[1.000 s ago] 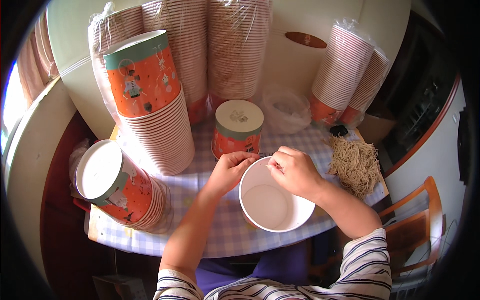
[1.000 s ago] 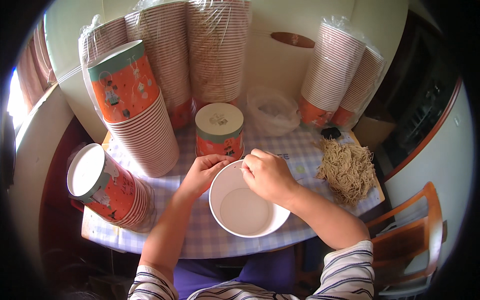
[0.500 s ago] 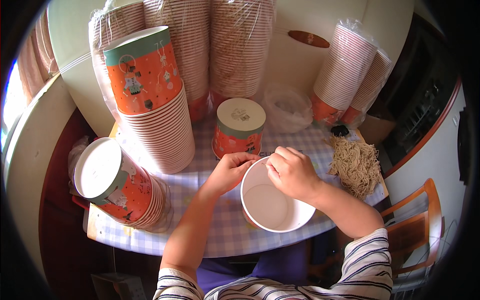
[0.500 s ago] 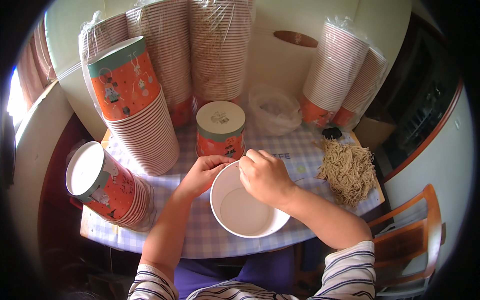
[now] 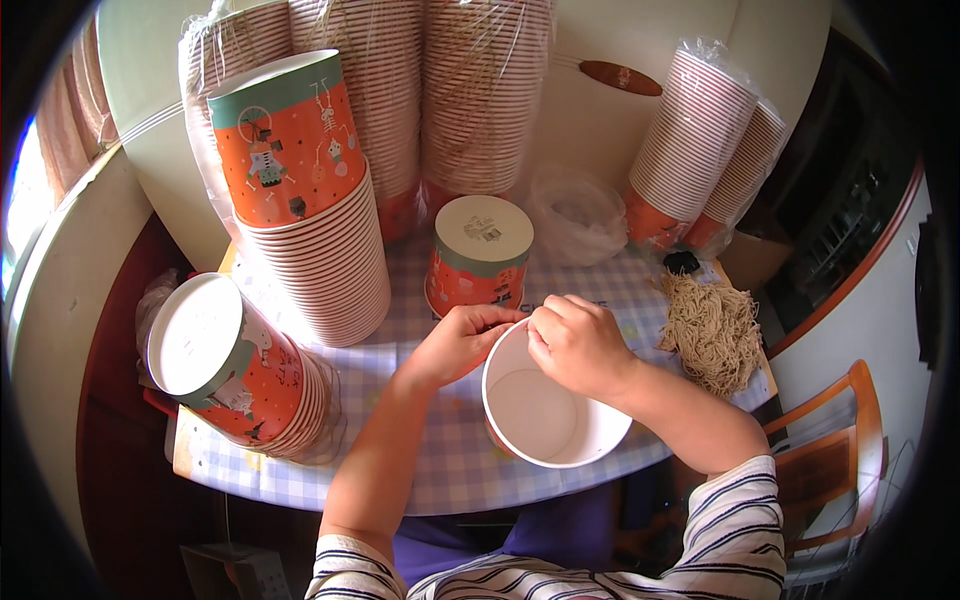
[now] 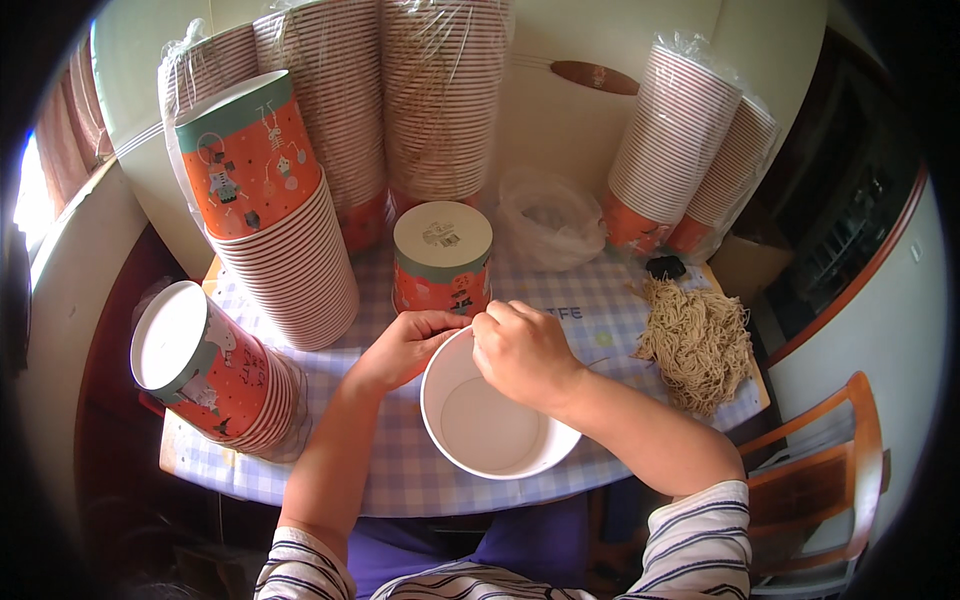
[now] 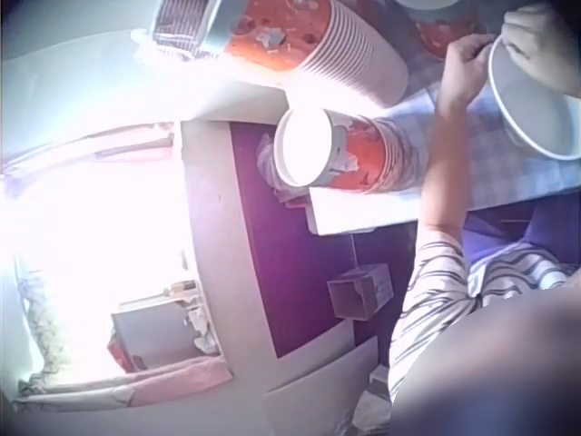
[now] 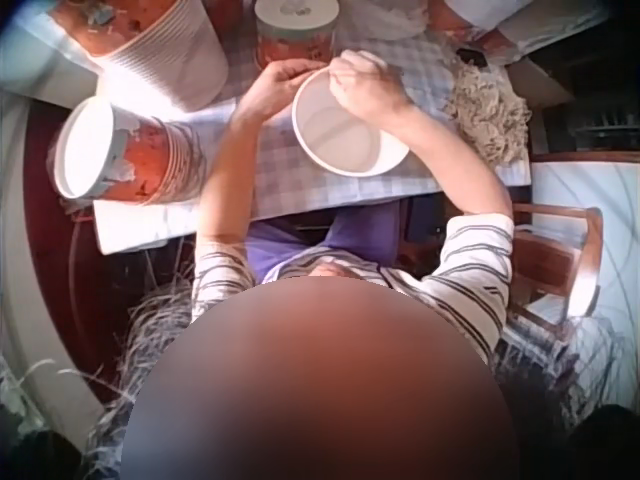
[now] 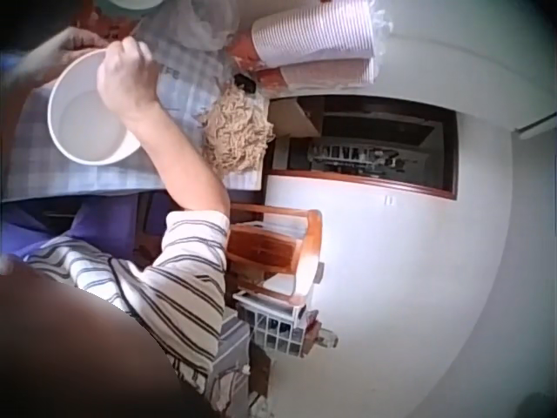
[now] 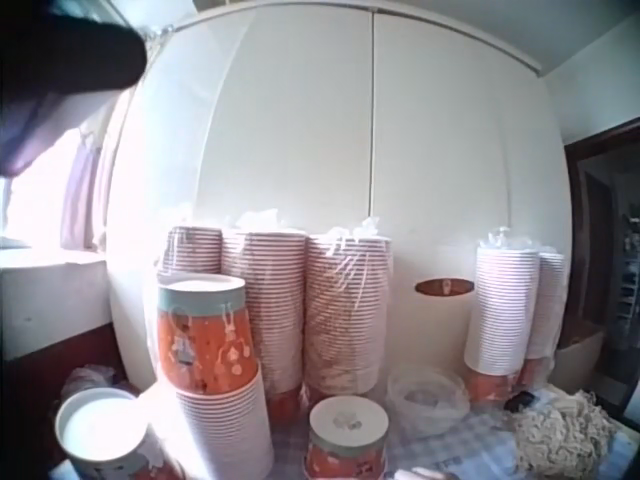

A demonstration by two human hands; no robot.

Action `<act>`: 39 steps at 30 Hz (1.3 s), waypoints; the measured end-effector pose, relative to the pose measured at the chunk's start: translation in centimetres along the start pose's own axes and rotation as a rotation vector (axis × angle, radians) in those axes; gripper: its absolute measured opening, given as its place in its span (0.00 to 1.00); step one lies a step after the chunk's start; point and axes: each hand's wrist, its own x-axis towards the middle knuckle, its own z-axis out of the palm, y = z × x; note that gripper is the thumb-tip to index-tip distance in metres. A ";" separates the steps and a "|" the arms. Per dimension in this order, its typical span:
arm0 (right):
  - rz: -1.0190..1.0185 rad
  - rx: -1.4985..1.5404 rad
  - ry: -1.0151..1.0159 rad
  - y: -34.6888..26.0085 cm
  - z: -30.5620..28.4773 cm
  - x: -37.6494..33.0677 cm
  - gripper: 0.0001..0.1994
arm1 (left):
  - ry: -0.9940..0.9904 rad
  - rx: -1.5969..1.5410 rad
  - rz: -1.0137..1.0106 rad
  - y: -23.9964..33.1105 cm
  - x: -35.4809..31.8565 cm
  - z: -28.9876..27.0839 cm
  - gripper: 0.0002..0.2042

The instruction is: The person is attaching string handles to decorative paper tubs.

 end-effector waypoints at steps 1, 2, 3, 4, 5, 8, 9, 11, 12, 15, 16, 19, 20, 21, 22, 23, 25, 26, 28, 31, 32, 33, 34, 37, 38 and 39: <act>-0.004 -0.003 -0.005 -0.1 0.0 0.0 0.06 | 0.001 0.001 0.000 0.0 0.0 -0.1 0.11; -0.005 -0.002 -0.005 -0.1 0.0 0.1 0.06 | -0.005 0.029 -0.008 -0.1 0.0 -0.2 0.11; -0.007 -0.005 -0.010 -0.1 0.0 0.1 0.06 | -0.012 0.057 -0.015 -0.1 0.0 -0.2 0.10; -0.010 -0.007 -0.014 -0.2 0.0 0.1 0.06 | -0.011 0.058 -0.015 0.0 0.0 -0.3 0.10; -0.011 -0.006 -0.014 -0.2 0.0 0.2 0.06 | -0.001 0.065 -0.031 0.1 0.0 -0.2 0.10; -0.005 0.018 -0.012 -0.3 0.0 0.3 0.06 | 0.028 0.114 -0.044 0.4 -0.1 0.0 0.09; -0.004 0.021 -0.012 -0.4 -0.1 0.3 0.06 | 0.047 0.154 -0.041 0.5 -0.2 0.1 0.08; -0.003 0.023 -0.011 -0.3 -0.6 0.4 0.05 | 0.074 0.164 -0.047 0.7 -0.5 0.1 0.08; 0.075 0.057 -0.065 -0.2 -1.2 0.4 0.06 | 0.102 0.175 -0.054 0.7 -0.6 0.2 0.07; 0.278 0.188 -0.211 -0.4 -4.3 0.5 0.10 | 0.123 -0.086 -0.112 0.7 -1.5 0.0 0.05; 0.399 0.326 -0.301 -0.7 -5.6 0.7 0.12 | 0.127 -0.084 -0.114 0.5 -1.9 -0.2 0.05; 0.489 0.552 -0.379 -1.9 -8.4 -0.5 0.20 | 0.137 -0.363 -0.243 0.3 -3.1 -0.9 0.04; 0.468 0.595 -0.397 -2.7 -9.5 -1.1 0.21 | 0.123 -0.478 -0.301 0.6 -3.6 -0.8 0.04; 0.434 0.601 -0.444 -3.6 -10.4 -2.0 0.22 | 0.108 -0.592 -0.358 0.9 -4.2 -0.8 0.04; 0.271 0.568 -0.395 -4.5 -10.7 -2.8 0.22 | 0.075 -0.642 -0.357 0.2 -4.8 -1.0 0.06; 0.115 0.531 -0.341 -5.6 -10.8 -3.7 0.22 | 0.076 -0.637 -0.358 0.1 -5.3 -0.8 0.06; 0.035 0.344 -0.385 -7.8 -10.5 -5.3 0.23 | 0.050 -0.768 -0.390 -0.1 -6.1 -0.3 0.06; -0.018 0.281 -0.391 -8.2 -10.0 -5.8 0.23 | 0.058 -0.783 -0.409 -0.4 -6.7 -0.2 0.06; -0.056 0.202 -0.337 -7.5 -8.9 -6.4 0.14 | 0.038 -0.850 -0.343 -1.3 -7.6 0.1 0.07; -0.010 0.113 -0.224 -6.3 -8.4 -5.9 0.08 | -0.005 -0.943 -0.222 -2.0 -8.2 -0.1 0.07; 0.008 0.069 -0.180 -5.7 -8.1 -5.9 0.08 | -0.047 -0.969 -0.174 -2.1 -8.2 0.0 0.07; 0.029 0.044 -0.137 -5.1 -7.8 -5.8 0.08 | -0.045 -0.966 -0.172 -2.1 -8.2 0.1 0.07; 0.034 0.003 -0.067 -4.6 -7.3 -5.8 0.09 | -0.103 -0.946 -0.103 -2.0 -8.2 0.3 0.07; 0.052 -0.056 0.040 -3.6 -5.3 -6.2 0.10 | -0.152 -0.857 -0.044 -2.9 -8.3 1.2 0.06; 0.037 -0.092 0.133 -3.6 -4.6 -6.6 0.10 | -0.148 -0.780 -0.047 -3.0 -8.4 1.6 0.06; 0.021 -0.124 0.225 -3.6 -3.9 -7.0 0.10 | -0.163 -0.738 -0.059 -2.7 -8.5 1.9 0.06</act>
